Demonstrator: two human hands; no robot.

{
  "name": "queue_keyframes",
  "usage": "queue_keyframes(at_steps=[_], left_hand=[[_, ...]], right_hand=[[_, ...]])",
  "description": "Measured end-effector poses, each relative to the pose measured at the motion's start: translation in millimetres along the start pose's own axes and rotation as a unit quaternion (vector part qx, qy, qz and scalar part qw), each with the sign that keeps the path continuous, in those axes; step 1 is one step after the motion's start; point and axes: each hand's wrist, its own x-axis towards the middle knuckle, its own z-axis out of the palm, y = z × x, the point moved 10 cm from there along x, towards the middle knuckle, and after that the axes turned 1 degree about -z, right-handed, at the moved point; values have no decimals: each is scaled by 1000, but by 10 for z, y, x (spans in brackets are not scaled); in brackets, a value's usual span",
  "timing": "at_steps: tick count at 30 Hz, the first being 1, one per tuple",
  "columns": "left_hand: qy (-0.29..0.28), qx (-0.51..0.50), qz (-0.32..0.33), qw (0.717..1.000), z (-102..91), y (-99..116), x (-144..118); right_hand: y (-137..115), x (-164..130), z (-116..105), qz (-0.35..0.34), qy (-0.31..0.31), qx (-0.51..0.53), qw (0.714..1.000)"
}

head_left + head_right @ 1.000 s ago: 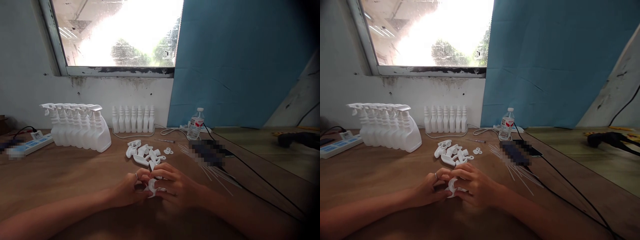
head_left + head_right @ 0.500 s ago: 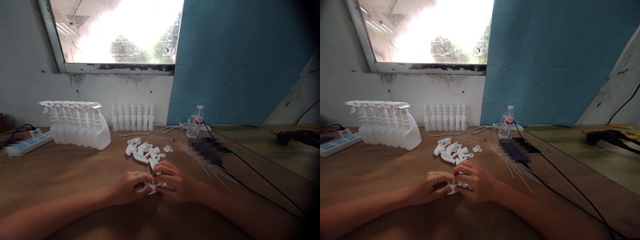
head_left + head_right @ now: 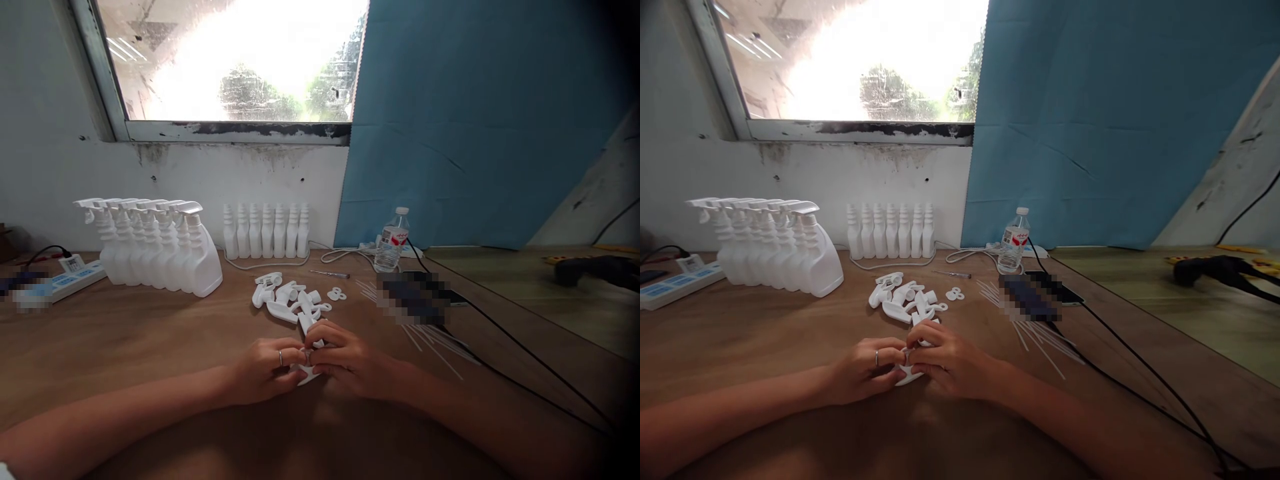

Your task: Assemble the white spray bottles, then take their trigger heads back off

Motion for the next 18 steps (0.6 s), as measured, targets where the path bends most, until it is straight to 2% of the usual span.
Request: queue_keyframes(at_steps=[9,12,14,15,16,18], left_hand=[[-7,-6,20,1000,3,15,-36],[1,-6,24,1000,-10,40,-18],[12,-2,23,1000,-25,41,-10],[19,1,21,1000,-33,36,-10],[24,4,21,999,-38,30,-12],[32,7,22,999,-45,17,-21]], right_hand=[[117,-22,56,77,-12,106,991],[221,5,-41,96,-17,139,985],[481,-40,-238,165,9,111,980],[673,-111,-376,221,24,68,973],[900,-236,-542,296,36,3,954],[1291,-541,-796,411,-37,-164,896]])
